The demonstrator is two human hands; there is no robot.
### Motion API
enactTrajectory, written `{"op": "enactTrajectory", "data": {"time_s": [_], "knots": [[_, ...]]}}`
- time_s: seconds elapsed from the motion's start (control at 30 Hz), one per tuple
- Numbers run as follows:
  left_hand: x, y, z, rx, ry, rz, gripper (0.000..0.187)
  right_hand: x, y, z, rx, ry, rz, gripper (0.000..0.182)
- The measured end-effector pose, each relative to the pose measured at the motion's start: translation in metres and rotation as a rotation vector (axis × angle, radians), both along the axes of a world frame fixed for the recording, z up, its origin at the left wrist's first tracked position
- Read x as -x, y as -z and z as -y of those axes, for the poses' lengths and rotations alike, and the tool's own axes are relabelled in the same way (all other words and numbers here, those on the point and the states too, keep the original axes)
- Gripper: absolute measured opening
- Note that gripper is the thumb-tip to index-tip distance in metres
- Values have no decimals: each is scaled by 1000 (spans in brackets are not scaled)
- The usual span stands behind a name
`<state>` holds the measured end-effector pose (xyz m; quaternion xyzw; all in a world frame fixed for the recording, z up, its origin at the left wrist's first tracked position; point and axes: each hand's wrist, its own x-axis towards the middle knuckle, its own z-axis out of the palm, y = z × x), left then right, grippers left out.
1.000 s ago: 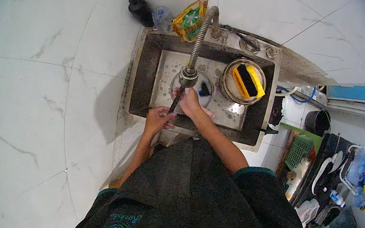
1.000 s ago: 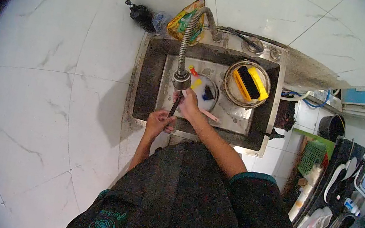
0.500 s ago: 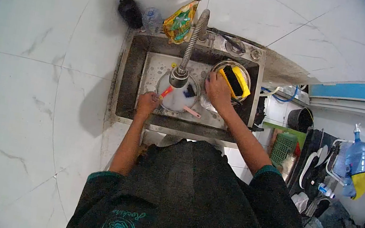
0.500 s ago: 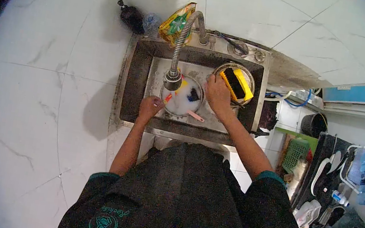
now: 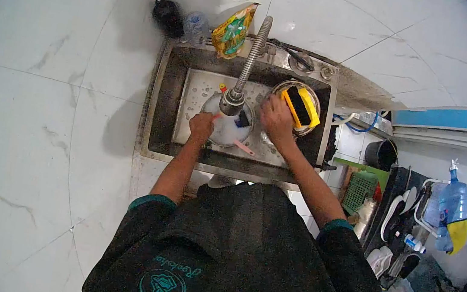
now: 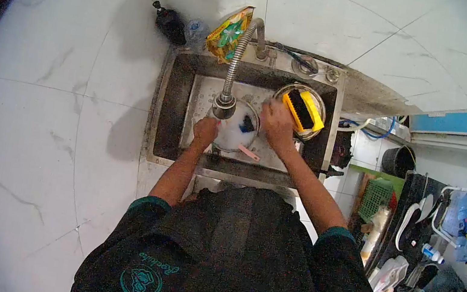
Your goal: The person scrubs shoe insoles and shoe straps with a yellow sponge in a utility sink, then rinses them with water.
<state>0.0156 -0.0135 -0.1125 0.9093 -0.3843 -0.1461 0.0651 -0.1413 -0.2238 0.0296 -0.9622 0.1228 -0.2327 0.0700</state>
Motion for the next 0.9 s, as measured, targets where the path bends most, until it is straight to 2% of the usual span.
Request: {"op": "enactTrajectory", "data": {"time_s": [0.03,0.13,0.2,0.23,0.3,0.33,0.43,0.47,0.53,0.63,0.67,0.73,0.83,0.9], "knots": [[-1,4,1,-6,-16,6,31,3,1,-11,-106,-23,7,26],[-15,13,-9,-92,104,-236,29,-5,21,-42,-489,-25,-4,37],[-11,-27,-23,64,-210,-1031,31,-14,61,-62,-839,66,-76,46],[-7,-50,-31,153,-383,-1418,32,-21,81,-70,-916,154,-81,50],[3,-76,-44,264,-347,-1494,29,-41,103,-80,-1074,329,-88,57],[9,-84,-48,317,-327,-1531,28,-46,106,-77,-1884,373,-182,63],[22,-75,-59,337,-401,-1459,34,-67,131,-79,-2127,348,-246,61],[28,-85,-58,407,-433,-1491,30,-69,132,-92,-2023,328,-120,51],[32,-85,-56,380,-412,-1392,28,-74,156,-130,-1855,252,191,30],[35,-96,-48,372,-390,-1379,27,-76,168,-130,-1555,175,273,24],[40,-100,-47,370,-387,-1403,26,-74,190,-127,-1722,231,257,24],[40,-93,-43,370,-365,-1390,26,-76,134,-133,-2237,482,483,18],[41,-106,-39,341,-339,-1430,26,-67,108,-115,-2174,203,188,19],[47,-106,-41,337,-347,-1454,26,-64,97,-123,-2072,216,276,19]]}}
